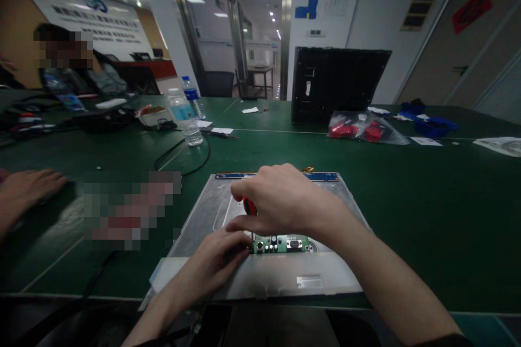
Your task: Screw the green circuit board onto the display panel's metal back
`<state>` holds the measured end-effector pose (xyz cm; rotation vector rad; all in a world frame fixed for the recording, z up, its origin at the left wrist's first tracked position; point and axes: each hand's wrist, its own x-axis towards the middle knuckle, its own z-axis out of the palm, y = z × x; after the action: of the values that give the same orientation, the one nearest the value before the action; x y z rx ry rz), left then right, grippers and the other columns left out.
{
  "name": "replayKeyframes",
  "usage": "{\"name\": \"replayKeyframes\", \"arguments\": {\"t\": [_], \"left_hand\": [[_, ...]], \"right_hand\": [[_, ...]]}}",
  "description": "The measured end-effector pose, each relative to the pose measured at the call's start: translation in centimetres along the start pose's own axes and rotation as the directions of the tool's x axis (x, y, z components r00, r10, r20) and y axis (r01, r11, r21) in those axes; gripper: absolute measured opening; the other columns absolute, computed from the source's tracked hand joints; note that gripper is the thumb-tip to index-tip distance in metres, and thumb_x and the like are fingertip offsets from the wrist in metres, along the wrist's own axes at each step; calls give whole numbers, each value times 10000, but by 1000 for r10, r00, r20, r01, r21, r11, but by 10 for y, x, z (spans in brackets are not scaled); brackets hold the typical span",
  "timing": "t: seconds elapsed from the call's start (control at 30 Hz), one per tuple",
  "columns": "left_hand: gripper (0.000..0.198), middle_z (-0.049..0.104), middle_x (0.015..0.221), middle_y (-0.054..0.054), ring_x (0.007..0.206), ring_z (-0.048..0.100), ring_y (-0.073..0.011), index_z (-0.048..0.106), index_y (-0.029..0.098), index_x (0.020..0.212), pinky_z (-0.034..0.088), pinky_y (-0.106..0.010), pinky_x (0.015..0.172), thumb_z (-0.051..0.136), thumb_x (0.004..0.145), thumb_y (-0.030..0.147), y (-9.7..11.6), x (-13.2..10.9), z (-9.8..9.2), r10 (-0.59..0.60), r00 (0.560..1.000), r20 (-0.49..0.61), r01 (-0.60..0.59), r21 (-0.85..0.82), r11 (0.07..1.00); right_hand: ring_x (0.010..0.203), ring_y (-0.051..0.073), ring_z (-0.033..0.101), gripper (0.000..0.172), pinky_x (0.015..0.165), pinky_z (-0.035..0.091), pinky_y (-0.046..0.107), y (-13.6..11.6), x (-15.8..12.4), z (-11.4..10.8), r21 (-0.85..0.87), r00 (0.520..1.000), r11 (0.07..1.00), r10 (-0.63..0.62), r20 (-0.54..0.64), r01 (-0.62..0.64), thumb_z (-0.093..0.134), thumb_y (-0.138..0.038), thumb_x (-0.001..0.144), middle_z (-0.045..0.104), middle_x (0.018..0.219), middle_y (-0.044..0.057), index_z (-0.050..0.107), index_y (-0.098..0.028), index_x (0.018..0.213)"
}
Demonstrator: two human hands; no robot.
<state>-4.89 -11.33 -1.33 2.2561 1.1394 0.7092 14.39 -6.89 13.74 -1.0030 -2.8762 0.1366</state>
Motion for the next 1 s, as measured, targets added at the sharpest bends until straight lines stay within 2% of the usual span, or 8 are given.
{"name": "replayKeyframes", "arguments": {"t": [0.23, 0.57, 0.77, 1.0], "left_hand": [[166, 641, 951, -51, 919, 576, -202, 633, 198, 915, 443, -284, 768, 489, 888, 119, 6, 1, -4, -14, 1000, 14, 14, -3, 1000], [123, 644, 882, -31, 867, 588, -189, 607, 197, 868, 433, -277, 746, 514, 900, 123, -3, 1, 0, 31, 1000, -2, -31, 51, 998], [117, 650, 889, -29, 884, 591, -189, 617, 195, 868, 428, -268, 751, 540, 896, 111, -3, 3, 1, 37, 999, 6, -37, 76, 996], [120, 651, 894, -36, 897, 588, -193, 619, 194, 862, 442, -274, 754, 524, 899, 130, 0, 3, -1, 5, 1000, 12, -6, 63, 998]], "right_hand": [[695, 161, 595, 129, 561, 265, 256, -1, 3, 0, 17, 1000, 1000, -17, 24, 16, 657, -316, 873, 703, 759, 15, 691, -217, 949], [689, 163, 596, 179, 557, 276, 251, -1, 0, -1, 29, 1000, 1000, -13, 14, 12, 661, -358, 860, 703, 778, 25, 665, -206, 954], [699, 149, 583, 114, 572, 288, 250, -1, 0, -1, 42, 999, 999, -32, 20, 32, 633, -229, 840, 700, 820, 25, 621, -189, 945], [625, 144, 554, 165, 534, 232, 261, -2, 2, 2, -36, 1000, 999, 1, -17, -2, 651, -361, 863, 669, 732, 20, 645, -203, 909]]}}
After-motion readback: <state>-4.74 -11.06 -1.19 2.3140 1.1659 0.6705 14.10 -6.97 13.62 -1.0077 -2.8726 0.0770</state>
